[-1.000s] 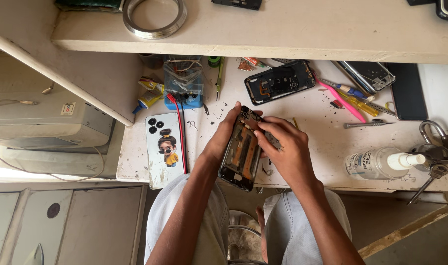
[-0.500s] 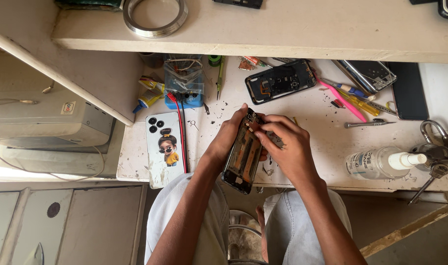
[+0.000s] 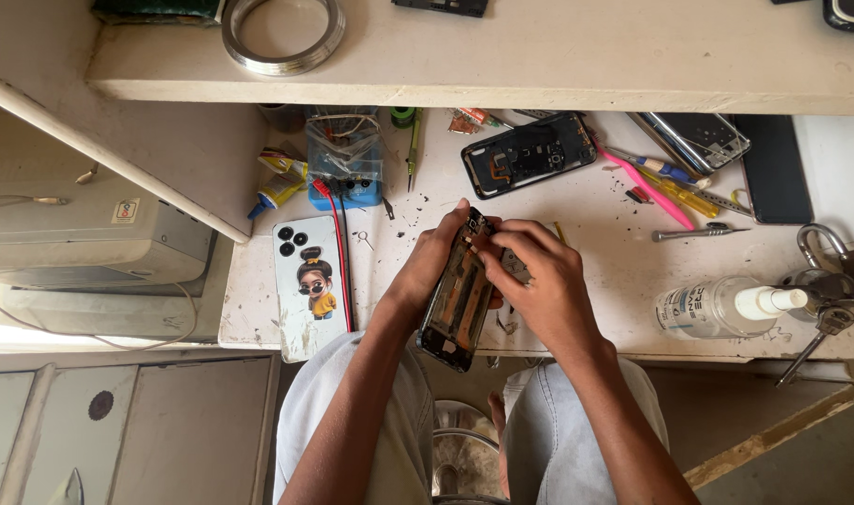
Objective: The person works on a disassembled smartphone at a cluttered repair bench, holding the phone frame with one hand while using a screwdriver with the other to unscrew and reposition internal components. They turn the phone over, manipulate the exposed battery and midframe, and pick up small parts and screws from the bench as they continue the repair.
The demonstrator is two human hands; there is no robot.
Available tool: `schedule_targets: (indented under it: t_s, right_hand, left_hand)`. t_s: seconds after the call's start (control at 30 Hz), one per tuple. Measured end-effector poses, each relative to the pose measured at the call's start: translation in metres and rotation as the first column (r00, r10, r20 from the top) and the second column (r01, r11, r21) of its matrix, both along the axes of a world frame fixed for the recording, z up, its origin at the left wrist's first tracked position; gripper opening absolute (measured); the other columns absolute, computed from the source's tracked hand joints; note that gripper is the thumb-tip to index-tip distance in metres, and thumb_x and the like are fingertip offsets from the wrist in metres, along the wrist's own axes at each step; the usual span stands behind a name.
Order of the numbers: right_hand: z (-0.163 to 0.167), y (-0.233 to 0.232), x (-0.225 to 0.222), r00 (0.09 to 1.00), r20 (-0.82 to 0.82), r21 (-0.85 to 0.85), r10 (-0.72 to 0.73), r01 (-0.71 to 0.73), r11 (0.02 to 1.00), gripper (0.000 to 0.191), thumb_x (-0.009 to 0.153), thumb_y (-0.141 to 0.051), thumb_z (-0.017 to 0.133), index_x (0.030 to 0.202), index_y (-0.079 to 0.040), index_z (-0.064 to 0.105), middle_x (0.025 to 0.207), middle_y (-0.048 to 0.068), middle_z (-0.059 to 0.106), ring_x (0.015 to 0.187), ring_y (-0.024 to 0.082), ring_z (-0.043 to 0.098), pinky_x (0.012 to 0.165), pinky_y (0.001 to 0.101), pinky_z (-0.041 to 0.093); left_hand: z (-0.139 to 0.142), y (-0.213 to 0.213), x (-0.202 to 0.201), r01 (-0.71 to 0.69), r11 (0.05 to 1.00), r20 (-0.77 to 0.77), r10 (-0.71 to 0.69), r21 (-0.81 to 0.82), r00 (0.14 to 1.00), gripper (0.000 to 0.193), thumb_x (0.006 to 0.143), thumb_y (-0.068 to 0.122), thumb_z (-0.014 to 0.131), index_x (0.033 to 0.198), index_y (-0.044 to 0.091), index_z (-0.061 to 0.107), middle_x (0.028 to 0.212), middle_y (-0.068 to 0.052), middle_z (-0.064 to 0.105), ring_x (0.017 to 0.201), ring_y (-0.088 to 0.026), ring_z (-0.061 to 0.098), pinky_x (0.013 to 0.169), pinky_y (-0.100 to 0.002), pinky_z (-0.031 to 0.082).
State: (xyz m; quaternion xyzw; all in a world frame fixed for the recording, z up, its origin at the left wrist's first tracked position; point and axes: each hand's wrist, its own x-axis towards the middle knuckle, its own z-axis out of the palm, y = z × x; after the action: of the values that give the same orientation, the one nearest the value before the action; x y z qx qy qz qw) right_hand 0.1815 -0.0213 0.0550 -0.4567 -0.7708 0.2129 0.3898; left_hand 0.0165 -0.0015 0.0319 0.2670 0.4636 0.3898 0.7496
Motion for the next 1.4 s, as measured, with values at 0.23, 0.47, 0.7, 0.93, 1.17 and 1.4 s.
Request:
schedule_targets:
  t_s: [0.23,0.47,0.7,0.93,1.17,1.4]
  right_hand:
    - [0.0,0.001,0.002,1.0,0.006,0.014,0.009,-0.01,1.0,0.015,0.091,-0.005,0.075,0.105,0.001,0.072,0.11,0.009,0.072,0.095,0.025,0.075,0.079,0.0357,0.059]
    - [0.0,0.001,0.003,1.0,0.007,0.029,0.011,-0.011,1.0,0.017,0.089,-0.005,0.076,0.104,0.001,0.071,0.109,0.01,0.071,0.093,0.026,0.074,0.078,0.0366,0.059]
    - [-0.007,0.0,-0.002,0.998,0.062,0.145,-0.012,0.003,0.989,0.021,0.086,-0.002,0.076,0.105,0.003,0.07,0.111,0.013,0.071,0.093,0.029,0.073,0.079,0.0385,0.059]
    - [-0.011,0.002,-0.005,0.996,0.084,0.202,0.01,-0.027,0.979,0.016,0.087,0.001,0.074,0.099,0.006,0.066,0.107,0.017,0.072,0.088,0.029,0.074,0.073,0.036,0.061]
    - [-0.014,-0.001,-0.005,0.994,0.107,0.224,0.003,-0.027,0.974,0.015,0.088,0.001,0.074,0.098,0.006,0.065,0.106,0.018,0.072,0.088,0.032,0.074,0.073,0.0375,0.061]
    - [-0.018,0.001,-0.001,0.991,0.136,0.115,-0.014,-0.002,0.993,0.013,0.092,-0.001,0.074,0.096,0.002,0.063,0.096,0.013,0.071,0.084,0.027,0.074,0.07,0.0362,0.06]
  left_hand:
    - [-0.001,0.0,0.0,0.03,1.0,0.083,-0.029,-0.009,0.996,0.067,0.103,0.057,0.039,0.108,-0.004,0.064,0.081,-0.018,0.069,0.062,-0.029,0.071,0.058,-0.043,0.063]
    - [0.001,-0.001,0.0,0.037,0.999,0.066,-0.037,0.009,0.997,0.065,0.103,0.057,0.039,0.104,-0.003,0.064,0.078,-0.017,0.069,0.059,-0.029,0.07,0.055,-0.042,0.061]
    - [-0.009,0.001,-0.002,0.029,1.0,-0.023,-0.029,0.006,0.999,0.062,0.102,0.056,0.04,0.096,0.0,0.067,0.077,-0.016,0.07,0.059,-0.027,0.069,0.057,-0.04,0.059]
    - [-0.028,0.01,-0.002,-0.004,1.0,-0.147,0.008,0.028,0.989,0.059,0.102,0.055,0.043,0.095,0.004,0.072,0.08,-0.009,0.072,0.068,-0.018,0.066,0.064,-0.035,0.055]
    - [-0.026,0.009,-0.001,-0.029,1.0,-0.097,0.029,0.005,0.995,0.058,0.102,0.054,0.044,0.097,0.004,0.073,0.083,-0.008,0.072,0.07,-0.017,0.065,0.068,-0.034,0.054]
    - [-0.019,0.005,-0.001,0.101,0.991,0.125,-0.089,-0.086,0.988,0.057,0.096,0.056,0.036,0.106,0.01,0.069,0.076,-0.011,0.07,0.06,-0.026,0.064,0.06,-0.041,0.055]
